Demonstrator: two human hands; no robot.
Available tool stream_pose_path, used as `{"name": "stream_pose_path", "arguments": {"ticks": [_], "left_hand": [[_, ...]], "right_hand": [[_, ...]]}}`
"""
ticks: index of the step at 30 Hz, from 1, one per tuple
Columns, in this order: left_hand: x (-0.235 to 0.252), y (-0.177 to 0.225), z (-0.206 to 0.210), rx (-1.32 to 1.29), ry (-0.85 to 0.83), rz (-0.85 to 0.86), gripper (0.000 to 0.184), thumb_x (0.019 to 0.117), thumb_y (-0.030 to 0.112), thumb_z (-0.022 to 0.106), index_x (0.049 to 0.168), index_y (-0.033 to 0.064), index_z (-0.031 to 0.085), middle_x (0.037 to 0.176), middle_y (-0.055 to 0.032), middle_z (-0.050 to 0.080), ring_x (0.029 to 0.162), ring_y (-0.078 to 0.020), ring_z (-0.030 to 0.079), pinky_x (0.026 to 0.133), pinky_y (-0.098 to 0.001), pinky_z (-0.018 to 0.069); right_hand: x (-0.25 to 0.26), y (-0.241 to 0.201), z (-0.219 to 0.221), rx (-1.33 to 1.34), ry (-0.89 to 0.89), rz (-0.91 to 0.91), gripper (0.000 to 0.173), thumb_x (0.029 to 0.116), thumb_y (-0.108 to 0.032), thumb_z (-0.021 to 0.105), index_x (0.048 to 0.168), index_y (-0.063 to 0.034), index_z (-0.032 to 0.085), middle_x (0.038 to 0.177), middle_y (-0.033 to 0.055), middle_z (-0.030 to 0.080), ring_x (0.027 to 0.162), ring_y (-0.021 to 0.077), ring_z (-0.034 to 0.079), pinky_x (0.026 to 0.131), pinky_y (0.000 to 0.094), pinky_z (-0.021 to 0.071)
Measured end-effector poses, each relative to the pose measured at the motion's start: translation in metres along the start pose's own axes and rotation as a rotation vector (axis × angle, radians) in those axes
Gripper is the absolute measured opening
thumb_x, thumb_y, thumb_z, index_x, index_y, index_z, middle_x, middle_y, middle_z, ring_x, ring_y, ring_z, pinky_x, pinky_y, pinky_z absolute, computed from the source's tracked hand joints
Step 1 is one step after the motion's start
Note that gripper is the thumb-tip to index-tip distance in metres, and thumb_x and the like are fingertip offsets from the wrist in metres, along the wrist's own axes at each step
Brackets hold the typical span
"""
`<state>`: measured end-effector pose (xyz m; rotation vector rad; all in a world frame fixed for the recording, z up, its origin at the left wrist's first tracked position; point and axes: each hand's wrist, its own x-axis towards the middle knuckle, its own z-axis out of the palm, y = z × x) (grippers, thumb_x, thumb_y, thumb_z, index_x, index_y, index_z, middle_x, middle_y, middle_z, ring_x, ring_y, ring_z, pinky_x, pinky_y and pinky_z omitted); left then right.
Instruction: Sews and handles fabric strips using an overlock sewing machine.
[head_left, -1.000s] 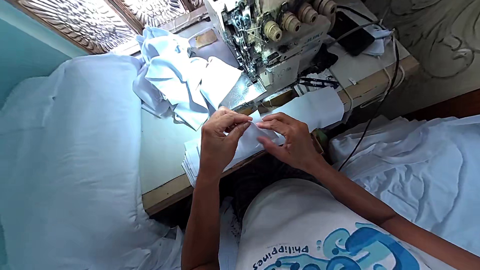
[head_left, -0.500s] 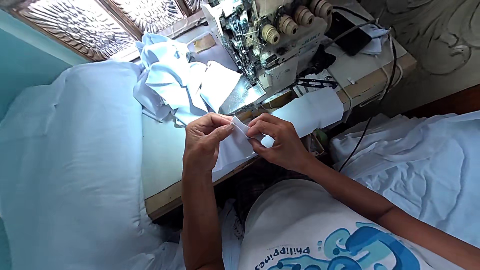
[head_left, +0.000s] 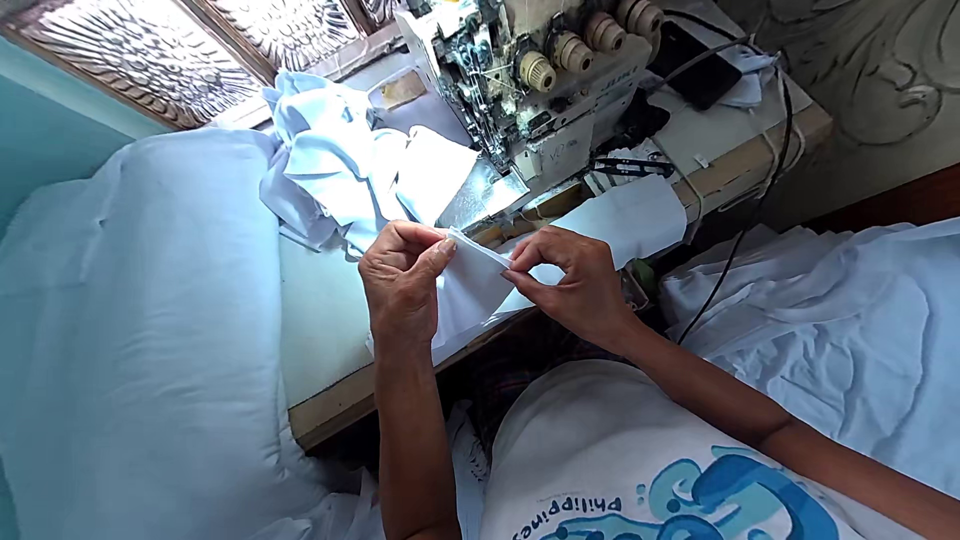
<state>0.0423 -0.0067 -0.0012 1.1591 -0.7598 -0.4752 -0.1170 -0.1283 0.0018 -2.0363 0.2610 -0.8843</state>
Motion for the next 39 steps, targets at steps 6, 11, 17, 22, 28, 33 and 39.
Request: {"name": "stream_pose_path", "arguments": {"ticks": [6, 11, 17, 22, 28, 33, 39], "left_hand": [[0.038, -0.002, 0.021, 0.577, 0.121, 0.199, 0.020, 0.0892, 0.001, 0.068, 0.107, -0.0004, 0.059, 0.089, 0.0037, 0.068, 0.076, 0.0030, 0.063, 0.071, -0.0159, 0.0540], [0.073, -0.026, 0.037, 1.052, 0.071, 0.268, 0.017, 0.0944, 0.008, 0.063, 0.104, -0.0022, 0.072, 0.095, -0.0147, 0.073, 0.086, -0.0191, 0.069, 0.081, -0.0347, 0.0526], [0.058, -0.026, 0.056, 1.452, 0.061, 0.271, 0.022, 0.1004, 0.015, 0.057, 0.101, 0.0019, 0.075, 0.104, -0.0249, 0.069, 0.109, -0.0453, 0.063, 0.093, -0.0583, 0.0442], [0.025, -0.016, 0.063, 1.303, -0.037, 0.239, 0.023, 0.1044, 0.018, 0.055, 0.110, 0.0038, 0.073, 0.095, -0.0173, 0.066, 0.088, -0.0345, 0.063, 0.078, -0.0481, 0.0489], [0.044, -0.024, 0.066, 1.207, 0.013, 0.188, 0.021, 0.0983, 0.018, 0.063, 0.104, -0.0008, 0.072, 0.087, -0.0169, 0.070, 0.079, -0.0319, 0.065, 0.076, -0.0481, 0.0486], [0.048, -0.027, 0.070, 1.272, 0.041, 0.209, 0.021, 0.0994, 0.017, 0.061, 0.098, -0.0019, 0.070, 0.089, -0.0186, 0.069, 0.083, -0.0337, 0.066, 0.077, -0.0488, 0.0491], [0.051, -0.020, 0.064, 1.378, -0.036, 0.200, 0.026, 0.1017, 0.012, 0.053, 0.109, -0.0013, 0.074, 0.106, -0.0249, 0.070, 0.102, -0.0422, 0.066, 0.091, -0.0560, 0.0473]], "right_hand": [[0.022, 0.008, 0.009, -0.193, 0.104, -0.087, 0.007, 0.0884, -0.003, 0.073, 0.088, 0.0027, 0.069, 0.080, 0.0132, 0.070, 0.071, 0.0218, 0.070, 0.060, 0.0353, 0.0560], [0.047, 0.032, 0.015, -0.320, 0.162, -0.029, 0.009, 0.0869, -0.005, 0.074, 0.088, 0.0023, 0.068, 0.076, 0.0139, 0.067, 0.066, 0.0254, 0.068, 0.055, 0.0392, 0.0511], [0.043, 0.039, 0.008, -0.211, 0.097, 0.121, 0.007, 0.0883, -0.006, 0.072, 0.089, 0.0008, 0.068, 0.078, 0.0113, 0.067, 0.070, 0.0217, 0.067, 0.061, 0.0384, 0.0519], [0.015, 0.021, -0.007, -0.192, 0.024, 0.140, 0.009, 0.0919, -0.006, 0.071, 0.095, -0.0041, 0.063, 0.081, 0.0081, 0.062, 0.066, 0.0180, 0.061, 0.054, 0.0322, 0.0505], [0.018, 0.020, -0.010, -0.314, 0.074, 0.103, 0.007, 0.0937, -0.006, 0.069, 0.098, -0.0032, 0.064, 0.084, 0.0093, 0.062, 0.069, 0.0188, 0.062, 0.056, 0.0320, 0.0492], [0.025, 0.030, -0.002, -0.412, 0.092, 0.090, 0.017, 0.0953, -0.004, 0.067, 0.110, -0.0038, 0.075, 0.087, 0.0130, 0.062, 0.072, 0.0254, 0.063, 0.059, 0.0374, 0.0512], [0.037, 0.037, 0.005, -0.537, 0.060, 0.048, 0.025, 0.0968, -0.002, 0.060, 0.112, -0.0079, 0.079, 0.084, 0.0153, 0.066, 0.073, 0.0307, 0.066, 0.062, 0.0393, 0.0525]]}}
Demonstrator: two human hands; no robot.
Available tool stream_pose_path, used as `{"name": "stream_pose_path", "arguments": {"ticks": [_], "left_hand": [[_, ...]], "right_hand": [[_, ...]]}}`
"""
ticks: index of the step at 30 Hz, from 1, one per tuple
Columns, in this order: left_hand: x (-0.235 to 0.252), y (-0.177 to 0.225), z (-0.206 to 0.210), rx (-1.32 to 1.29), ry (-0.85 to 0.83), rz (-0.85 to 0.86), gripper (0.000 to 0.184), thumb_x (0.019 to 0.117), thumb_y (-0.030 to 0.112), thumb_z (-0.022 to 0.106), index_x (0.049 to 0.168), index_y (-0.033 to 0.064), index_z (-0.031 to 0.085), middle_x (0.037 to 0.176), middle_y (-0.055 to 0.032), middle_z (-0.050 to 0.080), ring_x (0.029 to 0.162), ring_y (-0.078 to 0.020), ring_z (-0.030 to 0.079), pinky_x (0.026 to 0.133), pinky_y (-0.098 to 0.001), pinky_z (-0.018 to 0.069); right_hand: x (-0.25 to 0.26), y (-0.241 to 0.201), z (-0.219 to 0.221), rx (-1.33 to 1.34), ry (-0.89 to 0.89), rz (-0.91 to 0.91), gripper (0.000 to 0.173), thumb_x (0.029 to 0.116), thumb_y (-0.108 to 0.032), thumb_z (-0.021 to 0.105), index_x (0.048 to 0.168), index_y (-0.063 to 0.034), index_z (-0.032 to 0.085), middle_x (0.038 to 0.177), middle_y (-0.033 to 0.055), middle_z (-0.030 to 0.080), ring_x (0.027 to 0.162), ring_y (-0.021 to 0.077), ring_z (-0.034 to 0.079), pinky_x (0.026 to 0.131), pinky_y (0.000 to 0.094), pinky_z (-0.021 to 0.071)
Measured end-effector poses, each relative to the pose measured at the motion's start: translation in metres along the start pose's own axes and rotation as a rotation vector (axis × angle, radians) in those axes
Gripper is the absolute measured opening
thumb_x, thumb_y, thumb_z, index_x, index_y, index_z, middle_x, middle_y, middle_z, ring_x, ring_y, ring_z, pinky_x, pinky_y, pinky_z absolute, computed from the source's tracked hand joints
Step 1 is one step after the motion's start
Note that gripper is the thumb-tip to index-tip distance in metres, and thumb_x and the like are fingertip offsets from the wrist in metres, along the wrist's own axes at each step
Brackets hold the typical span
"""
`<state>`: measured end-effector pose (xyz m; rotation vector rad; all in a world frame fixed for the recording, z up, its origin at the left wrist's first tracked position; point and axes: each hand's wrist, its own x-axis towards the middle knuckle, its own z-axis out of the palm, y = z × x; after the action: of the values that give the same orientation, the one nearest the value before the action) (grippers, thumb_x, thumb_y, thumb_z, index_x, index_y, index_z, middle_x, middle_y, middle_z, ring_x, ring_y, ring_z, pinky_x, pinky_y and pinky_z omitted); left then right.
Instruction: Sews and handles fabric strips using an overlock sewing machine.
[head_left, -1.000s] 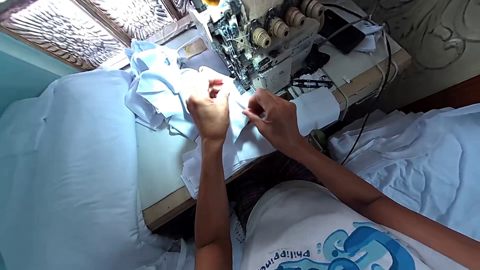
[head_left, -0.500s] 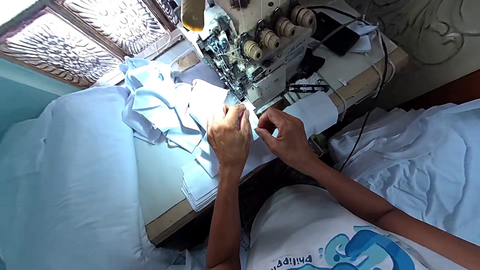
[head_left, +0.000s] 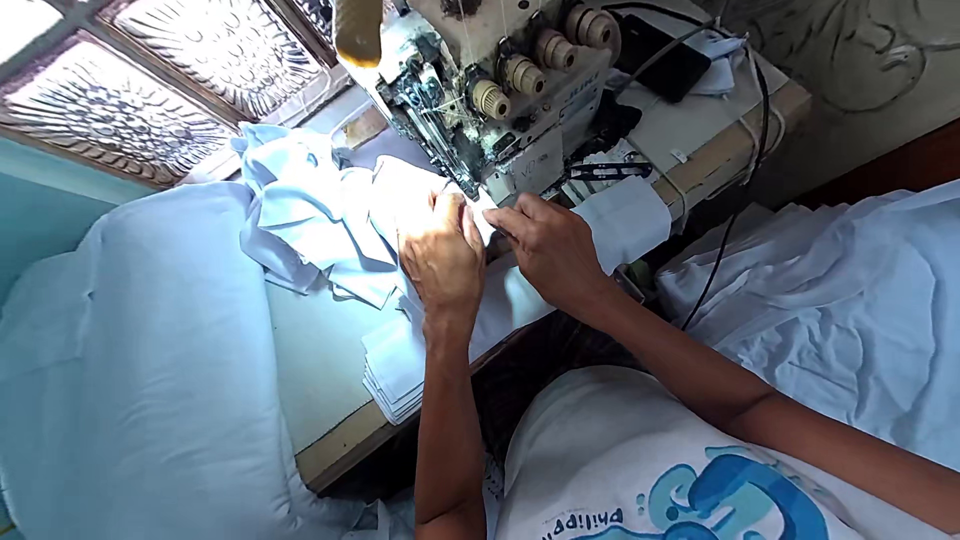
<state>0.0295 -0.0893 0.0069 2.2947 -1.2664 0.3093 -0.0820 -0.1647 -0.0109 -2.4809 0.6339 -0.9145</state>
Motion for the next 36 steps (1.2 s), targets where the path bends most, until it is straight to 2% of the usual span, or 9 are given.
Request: {"name": "stream_pose_path", "arguments": {"ticks": [8, 13, 18, 22, 25, 28, 31, 34, 36], "left_hand": [[0.041, -0.032, 0.002, 0.076, -0.063, -0.099, 0.032, 0.1025, 0.017, 0.050, 0.117, -0.0015, 0.072, 0.124, -0.0273, 0.064, 0.124, -0.0447, 0.057, 0.105, -0.0559, 0.0416], [0.046, -0.064, 0.003, 0.062, 0.029, -0.117, 0.033, 0.1012, 0.017, 0.050, 0.113, -0.0041, 0.072, 0.125, -0.0278, 0.064, 0.124, -0.0443, 0.056, 0.108, -0.0555, 0.0387], [0.011, -0.082, -0.012, 0.034, 0.010, -0.278, 0.040, 0.1046, 0.021, 0.046, 0.132, -0.0018, 0.065, 0.131, -0.0280, 0.063, 0.126, -0.0431, 0.058, 0.108, -0.0567, 0.0402], [-0.049, -0.111, -0.031, 0.008, -0.092, -0.277, 0.034, 0.1015, 0.016, 0.059, 0.128, -0.0042, 0.062, 0.130, -0.0305, 0.058, 0.115, -0.0459, 0.061, 0.095, -0.0619, 0.0491], [-0.078, -0.121, -0.047, -0.058, -0.135, -0.321, 0.018, 0.0964, 0.004, 0.065, 0.108, -0.0087, 0.069, 0.108, -0.0287, 0.066, 0.095, -0.0393, 0.066, 0.084, -0.0552, 0.0533], [-0.098, -0.125, -0.058, -0.093, -0.228, -0.381, 0.013, 0.0959, 0.004, 0.066, 0.101, -0.0066, 0.073, 0.095, -0.0220, 0.069, 0.081, -0.0279, 0.065, 0.078, -0.0464, 0.0526], [-0.106, -0.132, -0.060, -0.089, -0.296, -0.386, 0.016, 0.0959, 0.008, 0.068, 0.103, -0.0041, 0.075, 0.103, -0.0223, 0.070, 0.087, -0.0280, 0.066, 0.080, -0.0444, 0.0532], [-0.105, -0.132, -0.060, -0.107, -0.363, -0.393, 0.028, 0.0942, 0.009, 0.071, 0.118, -0.0065, 0.070, 0.122, -0.0285, 0.063, 0.095, -0.0342, 0.064, 0.084, -0.0482, 0.0523], [-0.103, -0.132, -0.058, -0.113, -0.385, -0.405, 0.030, 0.0932, 0.007, 0.072, 0.121, -0.0052, 0.069, 0.126, -0.0274, 0.060, 0.094, -0.0310, 0.063, 0.081, -0.0446, 0.0517]], "right_hand": [[-0.002, -0.004, 0.005, -0.146, 0.004, -0.038, 0.028, 0.0965, -0.006, 0.060, 0.119, -0.0079, 0.076, 0.082, 0.0144, 0.067, 0.071, 0.0307, 0.066, 0.065, 0.0419, 0.0515], [-0.027, 0.002, -0.021, -0.050, -0.068, -0.021, 0.021, 0.0964, -0.007, 0.062, 0.111, -0.0037, 0.076, 0.086, 0.0153, 0.068, 0.075, 0.0321, 0.068, 0.067, 0.0458, 0.0544], [-0.051, 0.051, -0.061, -0.111, -0.123, 0.230, 0.025, 0.0996, -0.011, 0.061, 0.119, -0.0018, 0.073, 0.105, 0.0225, 0.070, 0.086, 0.0387, 0.071, 0.071, 0.0554, 0.0564], [-0.057, 0.103, -0.079, -0.187, -0.101, 0.469, 0.035, 0.0969, -0.021, 0.069, 0.123, 0.0021, 0.068, 0.120, 0.0290, 0.064, 0.104, 0.0486, 0.064, 0.084, 0.0650, 0.0501], [-0.058, 0.118, -0.081, -0.166, -0.108, 0.542, 0.036, 0.0968, -0.024, 0.071, 0.119, 0.0040, 0.069, 0.112, 0.0279, 0.066, 0.099, 0.0469, 0.066, 0.083, 0.0654, 0.0489], [-0.054, 0.119, -0.078, -0.168, -0.108, 0.562, 0.025, 0.0985, -0.017, 0.066, 0.111, 0.0037, 0.071, 0.105, 0.0253, 0.070, 0.095, 0.0440, 0.068, 0.081, 0.0636, 0.0503], [-0.051, 0.119, -0.077, -0.193, -0.094, 0.568, 0.019, 0.0962, -0.012, 0.064, 0.105, 0.0025, 0.072, 0.098, 0.0229, 0.070, 0.090, 0.0425, 0.068, 0.075, 0.0623, 0.0497], [-0.049, 0.122, -0.078, -0.192, -0.096, 0.560, 0.017, 0.0945, -0.010, 0.063, 0.101, 0.0025, 0.072, 0.094, 0.0222, 0.070, 0.087, 0.0420, 0.068, 0.072, 0.0617, 0.0493], [-0.051, 0.127, -0.078, -0.205, -0.065, 0.531, 0.018, 0.0948, -0.011, 0.062, 0.101, 0.0038, 0.071, 0.096, 0.0236, 0.069, 0.086, 0.0429, 0.068, 0.071, 0.0619, 0.0492]]}}
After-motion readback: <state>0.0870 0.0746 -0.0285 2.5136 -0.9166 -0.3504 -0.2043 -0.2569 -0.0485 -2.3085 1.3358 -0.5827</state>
